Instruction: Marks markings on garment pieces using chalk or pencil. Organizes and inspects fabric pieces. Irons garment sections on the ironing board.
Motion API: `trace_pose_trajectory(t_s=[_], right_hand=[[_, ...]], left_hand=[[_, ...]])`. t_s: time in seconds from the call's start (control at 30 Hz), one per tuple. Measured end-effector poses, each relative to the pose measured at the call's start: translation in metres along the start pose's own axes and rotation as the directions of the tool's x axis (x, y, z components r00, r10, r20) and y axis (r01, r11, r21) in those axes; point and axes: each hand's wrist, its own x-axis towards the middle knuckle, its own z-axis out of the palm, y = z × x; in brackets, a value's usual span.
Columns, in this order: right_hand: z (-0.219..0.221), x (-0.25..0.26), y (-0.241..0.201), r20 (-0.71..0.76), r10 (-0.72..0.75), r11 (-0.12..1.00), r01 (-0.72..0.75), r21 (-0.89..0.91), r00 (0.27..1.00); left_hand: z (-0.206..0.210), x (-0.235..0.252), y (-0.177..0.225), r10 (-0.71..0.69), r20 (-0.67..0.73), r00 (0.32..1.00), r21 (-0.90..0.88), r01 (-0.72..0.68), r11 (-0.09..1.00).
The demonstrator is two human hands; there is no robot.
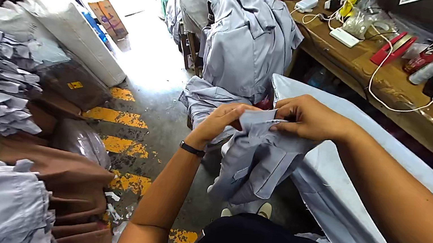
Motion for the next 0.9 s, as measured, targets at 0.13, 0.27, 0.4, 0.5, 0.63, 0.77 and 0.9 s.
trace_pose_trajectory(t_s=[0.13, 0.27, 0.4, 0.5, 0.63, 0.77, 0.9], right_hand=[[-0.015, -0.023, -0.004, -0.11, 0.124, 0.992, -0.127, -0.024, 0.986], [-0.012, -0.051, -0.002, -0.14, 0.204, 0.979, -0.203, 0.02, 0.969], [0.002, -0.069, -0.002, -0.202, 0.259, 0.961, -0.231, 0.153, 0.945], [0.006, -0.08, -0.005, -0.312, 0.314, 0.937, -0.24, 0.253, 0.897], [0.009, -0.095, -0.016, -0.402, 0.397, 0.907, -0.285, 0.31, 0.825], [0.016, -0.105, -0.018, -0.415, 0.433, 0.888, -0.298, 0.351, 0.8], [0.024, -0.105, -0.015, -0.449, 0.455, 0.875, -0.293, 0.385, 0.769]], left_hand=[[0.033, -0.028, -0.023, -0.094, -0.055, 0.994, -0.105, 0.088, 0.991], [0.056, -0.021, -0.021, 0.011, -0.116, 0.993, -0.017, -0.013, 1.0], [0.063, -0.014, -0.014, 0.039, -0.032, 0.999, -0.002, -0.039, 0.999], [0.068, -0.01, -0.013, 0.045, -0.017, 0.999, -0.047, -0.046, 0.998], [0.08, -0.008, -0.016, 0.057, -0.069, 0.996, -0.081, -0.063, 0.995], [0.09, -0.007, -0.017, 0.076, -0.117, 0.99, -0.048, -0.082, 0.996], [0.093, -0.007, -0.017, 0.096, -0.129, 0.987, -0.015, -0.098, 0.995]])
